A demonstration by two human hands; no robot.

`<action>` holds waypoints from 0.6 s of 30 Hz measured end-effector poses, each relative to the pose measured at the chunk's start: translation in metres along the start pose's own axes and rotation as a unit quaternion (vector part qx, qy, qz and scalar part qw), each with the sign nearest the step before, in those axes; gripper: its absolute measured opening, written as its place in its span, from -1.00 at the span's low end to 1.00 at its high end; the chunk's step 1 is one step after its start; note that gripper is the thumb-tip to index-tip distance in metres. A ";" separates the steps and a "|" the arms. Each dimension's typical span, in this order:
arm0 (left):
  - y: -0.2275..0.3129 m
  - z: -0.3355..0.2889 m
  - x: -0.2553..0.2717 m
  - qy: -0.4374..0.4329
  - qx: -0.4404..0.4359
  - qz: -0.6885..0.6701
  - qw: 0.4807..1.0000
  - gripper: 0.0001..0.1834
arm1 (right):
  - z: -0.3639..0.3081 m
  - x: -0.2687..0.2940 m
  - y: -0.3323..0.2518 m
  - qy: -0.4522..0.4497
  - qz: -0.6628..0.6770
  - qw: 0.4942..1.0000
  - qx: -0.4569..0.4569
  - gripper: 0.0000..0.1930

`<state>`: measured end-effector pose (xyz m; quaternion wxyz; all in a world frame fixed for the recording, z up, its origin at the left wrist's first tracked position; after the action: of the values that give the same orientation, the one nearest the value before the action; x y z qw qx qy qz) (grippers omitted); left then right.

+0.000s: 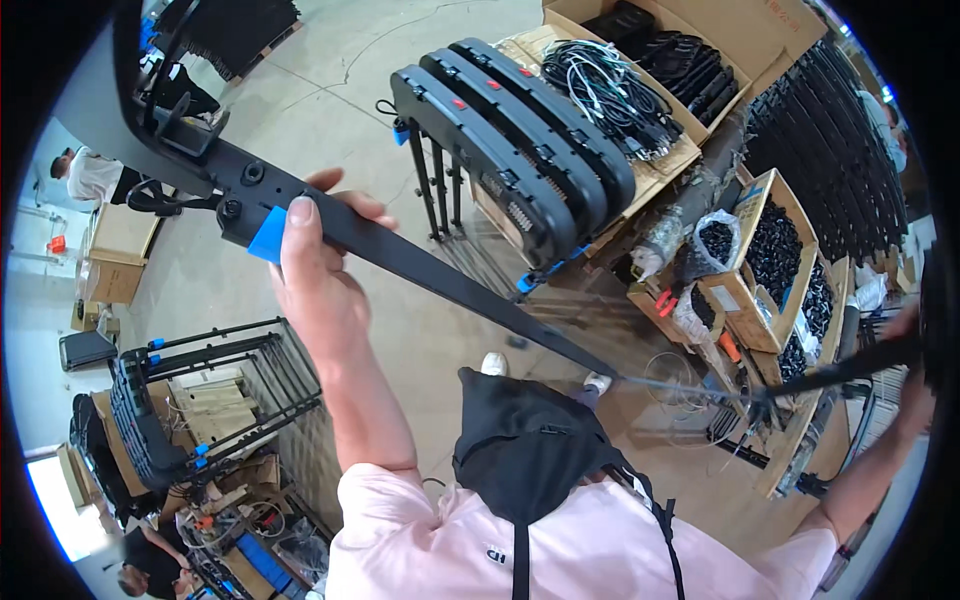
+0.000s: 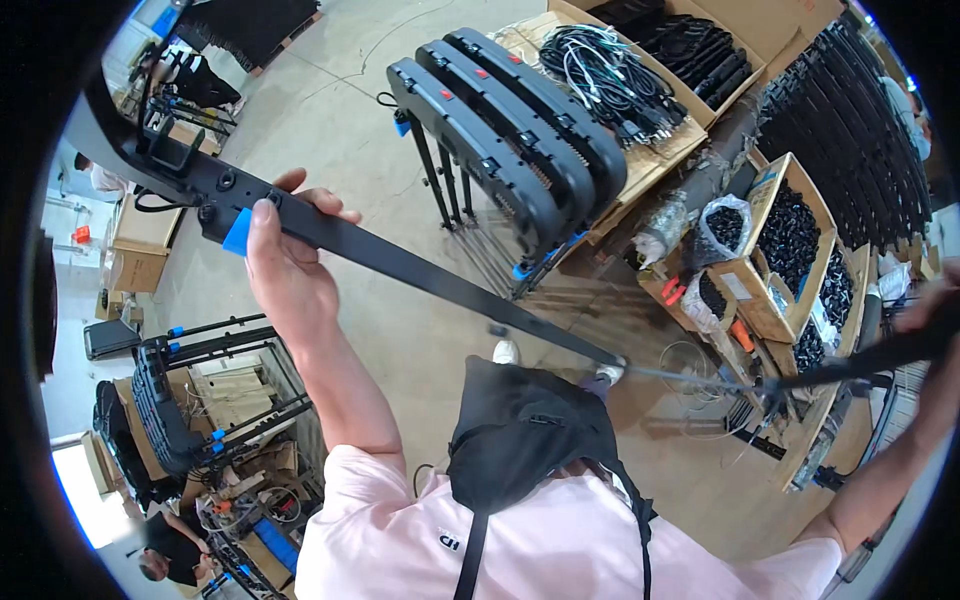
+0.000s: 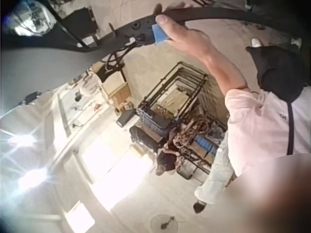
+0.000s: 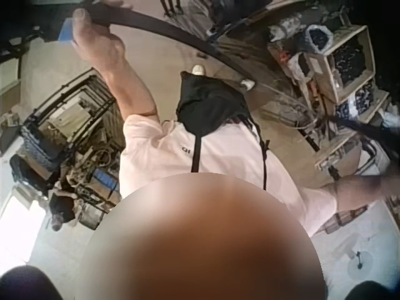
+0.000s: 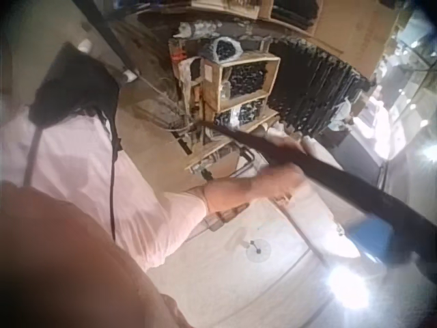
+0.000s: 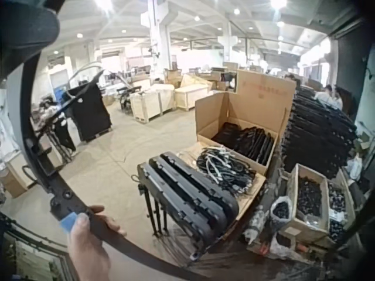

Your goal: Assembling the handle and electrical components of a garden power tool using an electric screwdriver and pliers.

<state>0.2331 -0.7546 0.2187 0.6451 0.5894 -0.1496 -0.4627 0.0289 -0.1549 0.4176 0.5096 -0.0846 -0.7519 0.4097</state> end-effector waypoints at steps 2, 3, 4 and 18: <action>-0.018 0.020 0.036 0.021 0.024 0.060 0.998 -0.51 | 0.014 -0.115 -0.009 0.089 0.023 0.994 0.066 -0.56; -0.019 0.025 0.057 0.024 0.064 0.120 0.990 -0.54 | 0.030 -0.169 0.000 0.011 0.060 0.997 0.046 -0.62; -0.027 0.031 0.079 0.028 0.104 0.168 0.980 -0.56 | 0.042 -0.215 0.002 -0.065 0.086 0.994 0.025 -0.66; -0.269 0.176 0.220 -0.069 0.224 0.148 0.961 -0.67 | 0.111 -0.621 0.117 -0.168 0.085 0.977 0.103 -0.72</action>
<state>0.1067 -1.0012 -0.0546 0.5462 0.6565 -0.3793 -0.3562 0.1916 -0.4762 -0.1130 0.3454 -0.0258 -0.7705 0.5352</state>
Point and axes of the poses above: each hand's wrist, its own z-axis towards the middle knuckle, its own x-axis out of the back of the hand, y = z × x, the point moved 5 cm from there along z, towards the middle knuckle, and after that the axes turned 9 degrees about -y, right-handed, at the moved point
